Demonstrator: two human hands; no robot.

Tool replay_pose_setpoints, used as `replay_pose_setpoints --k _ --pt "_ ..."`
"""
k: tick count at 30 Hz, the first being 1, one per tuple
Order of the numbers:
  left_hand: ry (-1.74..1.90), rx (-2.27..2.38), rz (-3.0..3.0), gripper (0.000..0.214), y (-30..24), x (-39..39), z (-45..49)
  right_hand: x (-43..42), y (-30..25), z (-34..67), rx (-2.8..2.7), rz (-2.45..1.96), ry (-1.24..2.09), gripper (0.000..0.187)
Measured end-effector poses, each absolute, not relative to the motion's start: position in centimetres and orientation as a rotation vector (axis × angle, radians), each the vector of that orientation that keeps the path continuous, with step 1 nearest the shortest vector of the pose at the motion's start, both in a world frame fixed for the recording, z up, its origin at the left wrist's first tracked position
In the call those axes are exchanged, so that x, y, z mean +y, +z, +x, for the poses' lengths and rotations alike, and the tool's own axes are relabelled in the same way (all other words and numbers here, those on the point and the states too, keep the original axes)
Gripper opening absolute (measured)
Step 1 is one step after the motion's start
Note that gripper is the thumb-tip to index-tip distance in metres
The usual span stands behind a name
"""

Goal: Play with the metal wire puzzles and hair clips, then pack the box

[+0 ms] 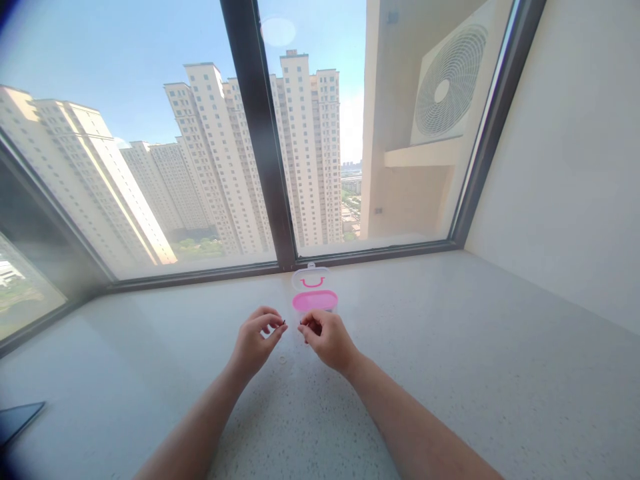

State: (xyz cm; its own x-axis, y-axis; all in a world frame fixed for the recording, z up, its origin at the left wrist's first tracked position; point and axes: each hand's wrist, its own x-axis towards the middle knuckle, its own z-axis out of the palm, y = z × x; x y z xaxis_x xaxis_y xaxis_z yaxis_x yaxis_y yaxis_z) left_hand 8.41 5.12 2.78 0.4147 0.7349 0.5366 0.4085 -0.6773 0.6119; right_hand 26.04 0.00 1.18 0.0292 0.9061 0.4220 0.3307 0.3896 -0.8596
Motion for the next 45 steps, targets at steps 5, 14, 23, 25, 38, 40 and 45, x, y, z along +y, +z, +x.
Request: replay_pose_setpoints --k 5,14,23,25,38,40,45 --pt "1.142 0.971 2.289 0.005 2.7 5.2 8.4 -0.1 1.3 26.0 -1.532 -1.156 0.656 0.007" --pt "1.148 0.964 2.308 0.009 2.9 5.1 8.4 -0.2 1.6 25.9 -1.526 -1.165 0.646 0.011" --pt "1.144 0.980 2.306 0.011 3.1 5.1 8.3 -0.3 1.9 25.9 -1.535 -1.154 0.649 0.013" --pt "1.146 0.973 2.309 0.011 3.1 5.2 8.3 -0.3 1.9 25.9 -1.535 -1.158 0.649 0.013" --pt "1.150 0.969 2.307 0.013 3.0 5.1 8.2 -0.5 2.2 25.8 -1.522 -1.187 0.697 0.016" --pt "1.154 0.962 2.309 0.013 3.0 5.1 8.2 -0.5 2.2 25.7 -1.514 -1.186 0.716 0.016" --pt "1.156 0.959 2.308 0.014 3.1 5.2 8.2 -0.5 2.2 25.7 -1.480 -1.178 0.761 0.017"
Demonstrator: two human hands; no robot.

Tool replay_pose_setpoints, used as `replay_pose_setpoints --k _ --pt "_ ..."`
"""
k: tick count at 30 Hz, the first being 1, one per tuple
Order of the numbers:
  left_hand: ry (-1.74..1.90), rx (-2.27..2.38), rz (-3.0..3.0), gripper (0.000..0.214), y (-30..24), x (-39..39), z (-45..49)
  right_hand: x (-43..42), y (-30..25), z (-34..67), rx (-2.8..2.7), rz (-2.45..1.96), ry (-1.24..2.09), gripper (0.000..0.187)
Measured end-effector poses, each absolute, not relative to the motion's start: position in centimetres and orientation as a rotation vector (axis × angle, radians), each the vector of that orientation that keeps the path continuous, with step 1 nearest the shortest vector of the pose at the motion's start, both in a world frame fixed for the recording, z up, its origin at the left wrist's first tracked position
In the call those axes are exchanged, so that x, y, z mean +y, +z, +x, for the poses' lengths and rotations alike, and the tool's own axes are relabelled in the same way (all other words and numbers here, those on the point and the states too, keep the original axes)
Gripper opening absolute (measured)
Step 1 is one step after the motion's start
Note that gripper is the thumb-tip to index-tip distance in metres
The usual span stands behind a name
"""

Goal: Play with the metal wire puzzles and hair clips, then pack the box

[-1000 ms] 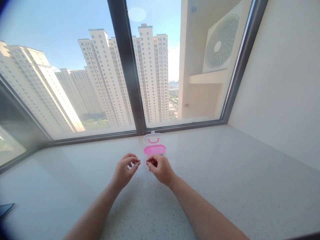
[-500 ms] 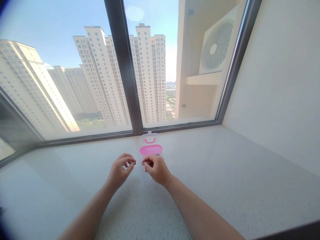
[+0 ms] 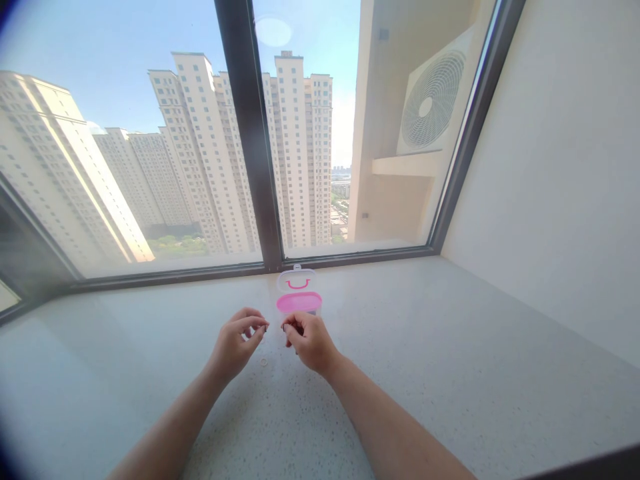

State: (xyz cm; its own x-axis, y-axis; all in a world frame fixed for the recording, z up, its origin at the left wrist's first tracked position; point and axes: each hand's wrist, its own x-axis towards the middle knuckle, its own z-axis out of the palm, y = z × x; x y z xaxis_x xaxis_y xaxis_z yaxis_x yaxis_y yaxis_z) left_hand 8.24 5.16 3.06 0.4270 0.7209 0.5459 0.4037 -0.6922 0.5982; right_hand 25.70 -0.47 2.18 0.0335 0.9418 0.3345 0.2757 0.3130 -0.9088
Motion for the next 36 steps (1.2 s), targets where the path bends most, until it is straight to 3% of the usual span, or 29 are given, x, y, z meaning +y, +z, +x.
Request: replay_pose_setpoints --k 36 --pt "1.185 1.022 2.294 0.014 3.27 5.09 8.28 -0.22 1.76 25.75 -1.536 -1.173 0.668 0.015"
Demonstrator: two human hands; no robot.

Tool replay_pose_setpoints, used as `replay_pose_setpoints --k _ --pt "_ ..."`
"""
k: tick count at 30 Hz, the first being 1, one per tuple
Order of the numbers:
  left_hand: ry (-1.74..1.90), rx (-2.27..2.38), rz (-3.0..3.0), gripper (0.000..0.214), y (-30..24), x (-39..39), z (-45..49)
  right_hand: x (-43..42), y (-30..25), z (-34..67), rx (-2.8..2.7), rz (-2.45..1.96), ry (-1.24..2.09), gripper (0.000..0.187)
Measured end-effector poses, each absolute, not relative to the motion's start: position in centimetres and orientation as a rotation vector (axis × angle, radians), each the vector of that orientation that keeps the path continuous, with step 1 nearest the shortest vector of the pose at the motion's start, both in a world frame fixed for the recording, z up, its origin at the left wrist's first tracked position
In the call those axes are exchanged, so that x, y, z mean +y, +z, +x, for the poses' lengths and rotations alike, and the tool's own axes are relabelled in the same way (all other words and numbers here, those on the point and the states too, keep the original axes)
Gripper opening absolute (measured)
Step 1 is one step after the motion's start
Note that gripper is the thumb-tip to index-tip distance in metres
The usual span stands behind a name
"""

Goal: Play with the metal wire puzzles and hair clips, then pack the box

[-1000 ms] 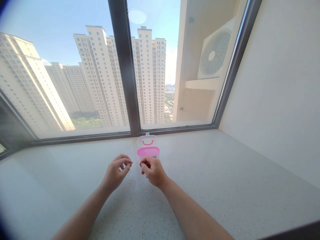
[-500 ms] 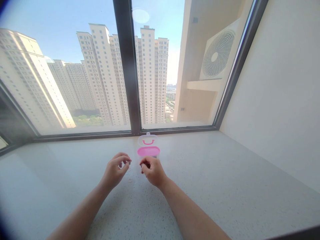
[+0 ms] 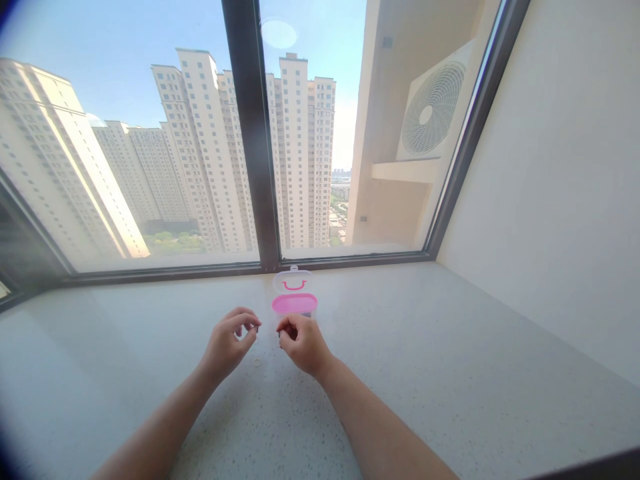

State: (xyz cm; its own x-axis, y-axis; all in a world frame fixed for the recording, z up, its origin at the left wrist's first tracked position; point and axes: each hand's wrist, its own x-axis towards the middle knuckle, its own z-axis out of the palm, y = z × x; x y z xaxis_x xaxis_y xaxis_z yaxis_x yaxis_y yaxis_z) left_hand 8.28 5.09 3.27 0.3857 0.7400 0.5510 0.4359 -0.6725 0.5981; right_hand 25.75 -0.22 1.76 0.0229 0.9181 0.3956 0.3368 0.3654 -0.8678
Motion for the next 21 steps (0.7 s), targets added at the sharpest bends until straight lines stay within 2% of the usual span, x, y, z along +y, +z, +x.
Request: replay_pose_setpoints --k 21 --pt "1.169 1.049 2.309 0.014 3.07 5.27 8.26 -0.23 1.53 25.87 -1.538 -1.170 0.692 0.013"
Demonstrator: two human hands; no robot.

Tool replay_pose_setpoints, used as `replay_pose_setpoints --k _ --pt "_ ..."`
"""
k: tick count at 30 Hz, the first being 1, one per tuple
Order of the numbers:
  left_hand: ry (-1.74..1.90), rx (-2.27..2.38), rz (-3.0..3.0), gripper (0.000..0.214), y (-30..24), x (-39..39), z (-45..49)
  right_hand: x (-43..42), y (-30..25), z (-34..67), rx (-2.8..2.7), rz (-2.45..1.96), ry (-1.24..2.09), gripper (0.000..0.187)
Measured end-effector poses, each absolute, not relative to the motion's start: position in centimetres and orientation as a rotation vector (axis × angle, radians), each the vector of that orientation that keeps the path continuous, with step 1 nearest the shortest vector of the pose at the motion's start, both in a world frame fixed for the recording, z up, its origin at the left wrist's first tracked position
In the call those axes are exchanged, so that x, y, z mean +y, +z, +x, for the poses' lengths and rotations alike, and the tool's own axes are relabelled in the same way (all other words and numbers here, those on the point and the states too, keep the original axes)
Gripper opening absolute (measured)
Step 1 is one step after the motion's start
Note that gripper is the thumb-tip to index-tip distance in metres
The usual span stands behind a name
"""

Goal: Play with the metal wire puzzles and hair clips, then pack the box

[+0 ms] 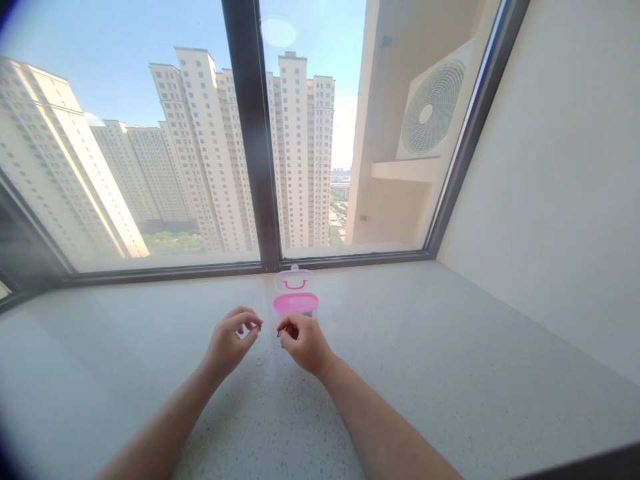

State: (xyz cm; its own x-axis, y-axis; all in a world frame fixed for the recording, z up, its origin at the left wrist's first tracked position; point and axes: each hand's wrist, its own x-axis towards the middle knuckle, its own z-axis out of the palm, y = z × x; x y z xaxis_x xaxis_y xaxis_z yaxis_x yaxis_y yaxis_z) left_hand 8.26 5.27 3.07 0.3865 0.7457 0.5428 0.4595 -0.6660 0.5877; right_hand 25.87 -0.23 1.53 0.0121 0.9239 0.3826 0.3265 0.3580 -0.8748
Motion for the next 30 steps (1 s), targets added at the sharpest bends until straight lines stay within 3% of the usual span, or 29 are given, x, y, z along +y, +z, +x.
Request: replay_pose_setpoints --k 30 --pt "1.143 1.040 2.309 0.009 3.44 5.01 8.24 -0.45 1.76 25.71 -1.623 -1.200 0.608 0.005"
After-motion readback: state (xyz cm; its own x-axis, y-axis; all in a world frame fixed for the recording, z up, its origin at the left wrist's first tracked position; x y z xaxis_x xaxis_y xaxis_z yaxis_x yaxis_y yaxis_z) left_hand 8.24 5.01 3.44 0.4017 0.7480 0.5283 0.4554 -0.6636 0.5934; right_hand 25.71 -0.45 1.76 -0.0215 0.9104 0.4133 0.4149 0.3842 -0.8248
